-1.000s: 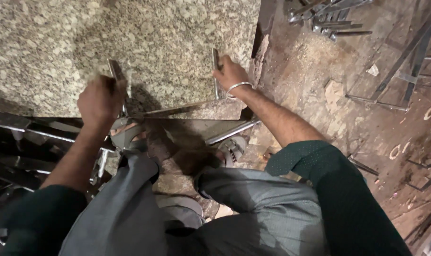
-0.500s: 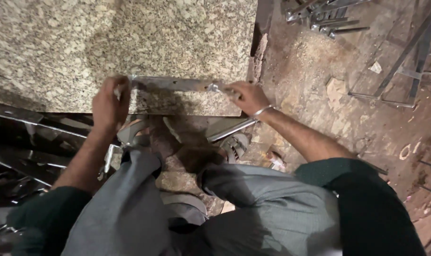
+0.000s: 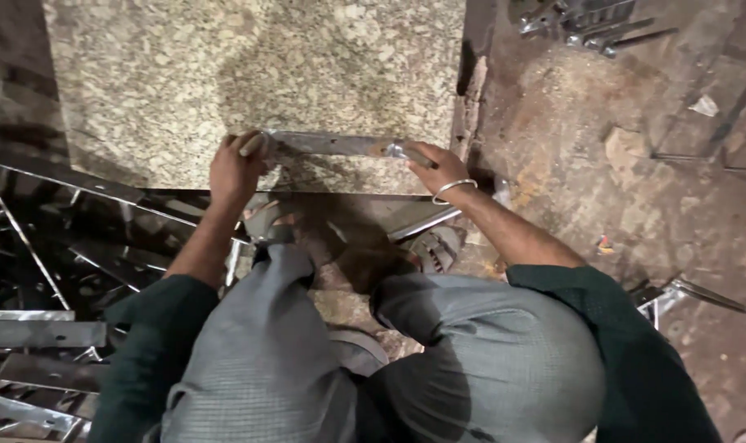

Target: Assembling and aligning metal strips to form furniture frames on a stone surface using a hammer.

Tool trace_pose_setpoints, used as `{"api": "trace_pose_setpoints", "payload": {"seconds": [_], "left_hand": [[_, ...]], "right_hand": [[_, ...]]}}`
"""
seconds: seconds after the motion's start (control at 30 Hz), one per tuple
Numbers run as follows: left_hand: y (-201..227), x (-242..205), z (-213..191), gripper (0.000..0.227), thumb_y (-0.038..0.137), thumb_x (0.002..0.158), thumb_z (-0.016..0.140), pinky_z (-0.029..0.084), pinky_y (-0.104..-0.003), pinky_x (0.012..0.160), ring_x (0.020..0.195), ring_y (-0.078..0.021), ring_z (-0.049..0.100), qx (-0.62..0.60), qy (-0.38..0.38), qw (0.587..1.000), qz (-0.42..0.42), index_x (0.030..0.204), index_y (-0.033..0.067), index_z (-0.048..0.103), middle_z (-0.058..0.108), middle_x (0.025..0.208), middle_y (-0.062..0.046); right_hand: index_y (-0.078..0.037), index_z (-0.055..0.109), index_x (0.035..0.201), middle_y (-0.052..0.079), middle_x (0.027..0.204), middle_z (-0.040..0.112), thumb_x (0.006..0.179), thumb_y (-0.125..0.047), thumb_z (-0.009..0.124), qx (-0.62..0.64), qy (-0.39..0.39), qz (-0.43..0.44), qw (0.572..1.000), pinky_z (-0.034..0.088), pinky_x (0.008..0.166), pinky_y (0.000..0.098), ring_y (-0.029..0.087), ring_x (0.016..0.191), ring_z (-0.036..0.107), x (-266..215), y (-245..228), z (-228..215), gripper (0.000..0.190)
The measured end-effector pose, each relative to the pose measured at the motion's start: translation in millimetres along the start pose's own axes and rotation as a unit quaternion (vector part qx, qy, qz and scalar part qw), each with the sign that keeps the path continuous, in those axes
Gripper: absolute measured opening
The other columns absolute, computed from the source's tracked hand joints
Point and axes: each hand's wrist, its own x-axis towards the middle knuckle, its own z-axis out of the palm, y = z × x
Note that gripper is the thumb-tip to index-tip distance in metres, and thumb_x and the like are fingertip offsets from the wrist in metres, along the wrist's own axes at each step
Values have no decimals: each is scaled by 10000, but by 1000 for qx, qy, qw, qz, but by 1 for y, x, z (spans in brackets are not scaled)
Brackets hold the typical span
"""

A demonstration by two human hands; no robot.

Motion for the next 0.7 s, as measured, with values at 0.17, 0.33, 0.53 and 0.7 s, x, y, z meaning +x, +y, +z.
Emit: {"api": "trace_pose_setpoints", "payload": {"seconds": [0.17,0.33,0.53,0.7], "left_hand": [[7,-1,10,231,254,970,710,547,-476,867,1024,-392,681,2,70,997,-11,1164,135,754,712,1160,-150],[3,3,14,244,245,985,720,549,-474,861,1023,-410,672,-23,81,996,-21,1192,117,733,703,1166,-170],[0,14,-2,267,220,960,752,542,-492,848,1010,-429,666,-34,-1,999,19,1198,102,725,701,1126,-188],[-15,9,18,297,141,934,719,553,-481,876,1053,-422,677,-97,6,992,84,1222,70,720,700,1169,-203]], "right_hand": [[-68,565,1425,153,1308,668,1000,-277,713,171,-16,-29,985,503,956,361,231,1190,630,7,21,16,496],[-108,618,1402,133,1079,736,974,-287,702,146,-9,49,988,531,825,339,172,958,655,13,8,22,471],[-118,580,1365,139,993,714,993,-300,673,97,-26,-34,994,530,749,404,259,880,692,17,6,17,424],[-115,561,1187,168,863,674,978,-322,679,65,2,-8,998,513,671,464,361,790,702,14,-6,8,317]]}}
